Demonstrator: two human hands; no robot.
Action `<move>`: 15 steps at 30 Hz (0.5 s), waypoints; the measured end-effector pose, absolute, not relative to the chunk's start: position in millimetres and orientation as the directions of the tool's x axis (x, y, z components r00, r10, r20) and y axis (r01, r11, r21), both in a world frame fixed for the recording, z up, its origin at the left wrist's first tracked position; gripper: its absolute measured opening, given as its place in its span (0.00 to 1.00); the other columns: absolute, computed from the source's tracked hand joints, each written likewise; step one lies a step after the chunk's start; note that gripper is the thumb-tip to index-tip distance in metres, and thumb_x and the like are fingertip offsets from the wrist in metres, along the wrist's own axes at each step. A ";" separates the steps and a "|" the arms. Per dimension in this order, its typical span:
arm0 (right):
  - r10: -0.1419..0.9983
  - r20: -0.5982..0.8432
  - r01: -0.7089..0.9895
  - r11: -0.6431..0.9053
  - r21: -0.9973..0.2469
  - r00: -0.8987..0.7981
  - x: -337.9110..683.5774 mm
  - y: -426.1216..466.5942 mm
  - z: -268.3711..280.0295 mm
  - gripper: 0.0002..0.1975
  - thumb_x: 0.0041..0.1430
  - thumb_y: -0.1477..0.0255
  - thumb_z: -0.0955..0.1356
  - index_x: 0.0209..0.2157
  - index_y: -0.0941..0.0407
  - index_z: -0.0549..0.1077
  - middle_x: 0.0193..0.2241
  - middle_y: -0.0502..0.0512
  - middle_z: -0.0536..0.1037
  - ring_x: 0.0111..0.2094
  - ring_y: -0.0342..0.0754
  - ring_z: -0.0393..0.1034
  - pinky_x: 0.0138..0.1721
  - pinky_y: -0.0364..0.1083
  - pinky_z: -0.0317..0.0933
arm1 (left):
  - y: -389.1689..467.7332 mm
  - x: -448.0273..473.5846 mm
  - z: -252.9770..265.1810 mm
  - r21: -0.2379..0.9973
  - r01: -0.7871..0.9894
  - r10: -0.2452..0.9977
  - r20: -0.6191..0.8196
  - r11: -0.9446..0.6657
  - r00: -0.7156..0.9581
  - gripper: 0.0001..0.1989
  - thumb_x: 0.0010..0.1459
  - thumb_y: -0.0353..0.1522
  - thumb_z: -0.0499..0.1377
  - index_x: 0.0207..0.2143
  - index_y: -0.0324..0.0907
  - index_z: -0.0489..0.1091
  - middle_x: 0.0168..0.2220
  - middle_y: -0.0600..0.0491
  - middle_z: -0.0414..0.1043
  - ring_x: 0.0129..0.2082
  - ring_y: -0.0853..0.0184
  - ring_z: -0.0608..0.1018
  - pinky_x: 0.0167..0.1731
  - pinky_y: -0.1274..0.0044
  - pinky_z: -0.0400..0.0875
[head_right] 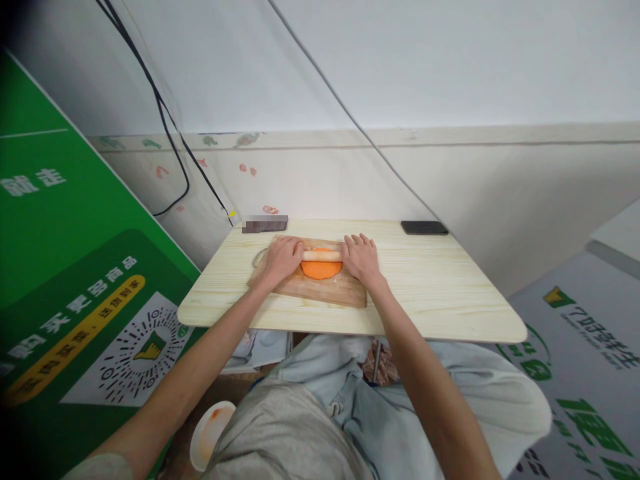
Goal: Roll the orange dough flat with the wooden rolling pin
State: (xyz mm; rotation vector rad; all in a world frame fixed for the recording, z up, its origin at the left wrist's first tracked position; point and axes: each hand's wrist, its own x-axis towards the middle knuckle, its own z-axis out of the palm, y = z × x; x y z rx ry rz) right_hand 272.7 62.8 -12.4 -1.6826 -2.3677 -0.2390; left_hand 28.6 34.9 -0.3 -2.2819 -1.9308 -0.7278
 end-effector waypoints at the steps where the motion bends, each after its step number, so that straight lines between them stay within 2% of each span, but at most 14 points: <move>1: 0.910 0.291 0.950 0.311 -0.012 -0.295 272.3 58.7 -12.2 0.31 0.78 0.68 0.49 0.67 0.61 0.71 0.65 0.69 0.75 0.68 0.61 0.63 0.69 0.61 0.54 | 33.7 28.6 0.2 0.253 0.942 0.914 0.391 -0.219 0.108 0.18 0.73 0.30 0.49 0.42 0.41 0.81 0.47 0.45 0.84 0.50 0.58 0.81 0.56 0.67 0.71; 3: 0.911 0.322 0.958 0.284 -0.042 -0.256 271.3 50.0 -11.2 0.30 0.77 0.67 0.51 0.66 0.61 0.73 0.65 0.68 0.76 0.69 0.62 0.63 0.68 0.61 0.55 | 31.7 28.5 0.6 0.260 0.937 0.910 0.397 -0.234 0.118 0.19 0.73 0.30 0.49 0.41 0.41 0.81 0.46 0.45 0.84 0.49 0.58 0.81 0.56 0.68 0.71; 8: 0.902 0.359 0.956 0.283 -0.075 -0.239 269.1 25.6 -12.9 0.32 0.78 0.67 0.49 0.69 0.65 0.69 0.67 0.69 0.74 0.69 0.64 0.62 0.68 0.62 0.57 | 28.0 28.2 0.0 0.266 0.928 0.901 0.412 -0.261 0.136 0.20 0.74 0.30 0.49 0.37 0.42 0.80 0.45 0.46 0.84 0.47 0.59 0.81 0.55 0.68 0.72; 15: 0.904 0.382 0.971 0.234 -0.059 -0.194 264.1 -0.4 -15.4 0.32 0.78 0.66 0.49 0.68 0.66 0.68 0.65 0.74 0.74 0.68 0.64 0.63 0.66 0.62 0.59 | 29.2 28.6 -2.8 0.274 0.920 0.897 0.416 -0.281 0.150 0.19 0.74 0.30 0.49 0.36 0.42 0.80 0.45 0.45 0.84 0.48 0.58 0.80 0.57 0.65 0.70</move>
